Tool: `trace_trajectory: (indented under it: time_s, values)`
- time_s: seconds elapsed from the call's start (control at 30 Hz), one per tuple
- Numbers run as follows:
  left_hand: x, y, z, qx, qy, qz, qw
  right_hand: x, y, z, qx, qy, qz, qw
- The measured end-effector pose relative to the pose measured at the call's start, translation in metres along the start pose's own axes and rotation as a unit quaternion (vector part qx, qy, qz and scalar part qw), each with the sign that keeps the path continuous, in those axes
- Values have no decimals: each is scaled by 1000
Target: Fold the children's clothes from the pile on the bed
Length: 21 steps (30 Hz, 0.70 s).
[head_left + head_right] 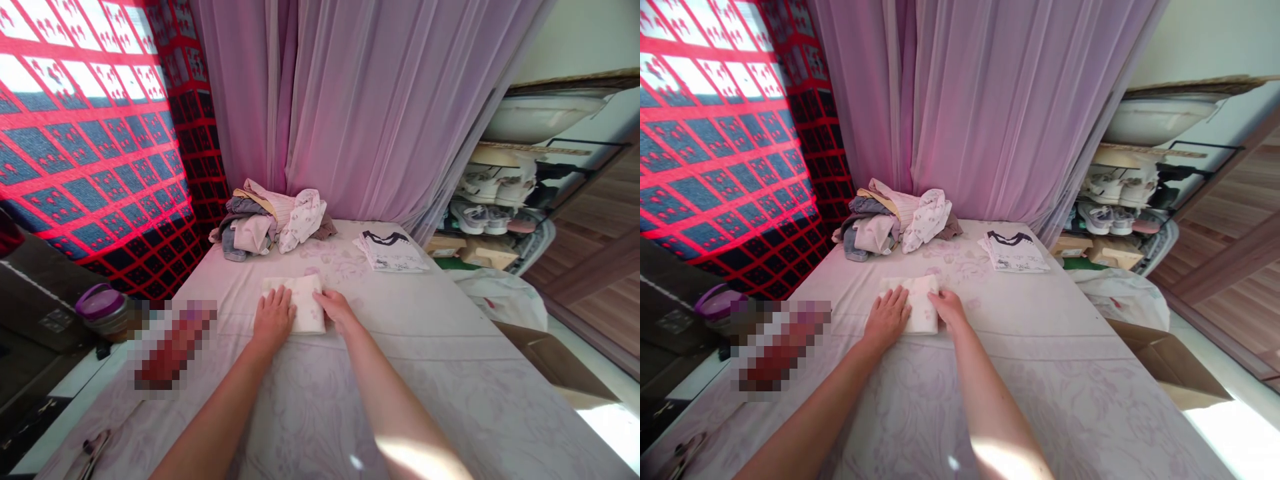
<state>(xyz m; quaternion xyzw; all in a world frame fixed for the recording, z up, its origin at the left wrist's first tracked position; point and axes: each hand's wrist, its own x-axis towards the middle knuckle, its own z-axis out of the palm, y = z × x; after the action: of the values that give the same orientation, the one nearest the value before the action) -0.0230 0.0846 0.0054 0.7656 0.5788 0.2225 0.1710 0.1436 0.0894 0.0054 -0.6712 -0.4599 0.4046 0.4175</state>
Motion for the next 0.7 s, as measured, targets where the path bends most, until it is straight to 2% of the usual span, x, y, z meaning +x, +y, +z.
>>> trace_trajectory:
  time_s: [0.1,0.2,0.27,0.33,0.37,0.4,0.5,0.53,0.6,0.63,0.7]
  values:
    - [-1,3,0,-1,14,-2,1000,-4,-13,9,5,-45,40,998]
    - [-4,2,-3,-15,28,4,999,-6,-31,8,-2,-34,43,998]
    - [-6,-2,-8,-35,44,8,998,-4,-52,-7,-17,-12,25,999]
    - [-8,-8,-13,-76,73,0,994,-2,-80,-31,-57,22,-19,998]
    - [-9,-12,-16,-99,86,-9,991,-2,-96,-44,-138,49,-79,986]
    - [-11,-16,-17,-122,96,-21,988,-3,-112,-56,-218,76,-140,963]
    - [-16,-24,-18,-180,102,-58,977,-15,-137,-74,-399,100,-252,876]
    - [-17,-26,-16,-191,103,-69,974,-21,-134,-74,-439,94,-279,849]
    - [-20,-28,-13,-204,104,-83,970,-35,-111,-65,-497,55,-317,806]
    - [-21,-28,-11,-208,106,-85,969,-42,-93,-58,-516,30,-319,794]
    - [-23,-27,-9,-220,111,-81,966,-55,-52,-46,-527,-27,-312,790]
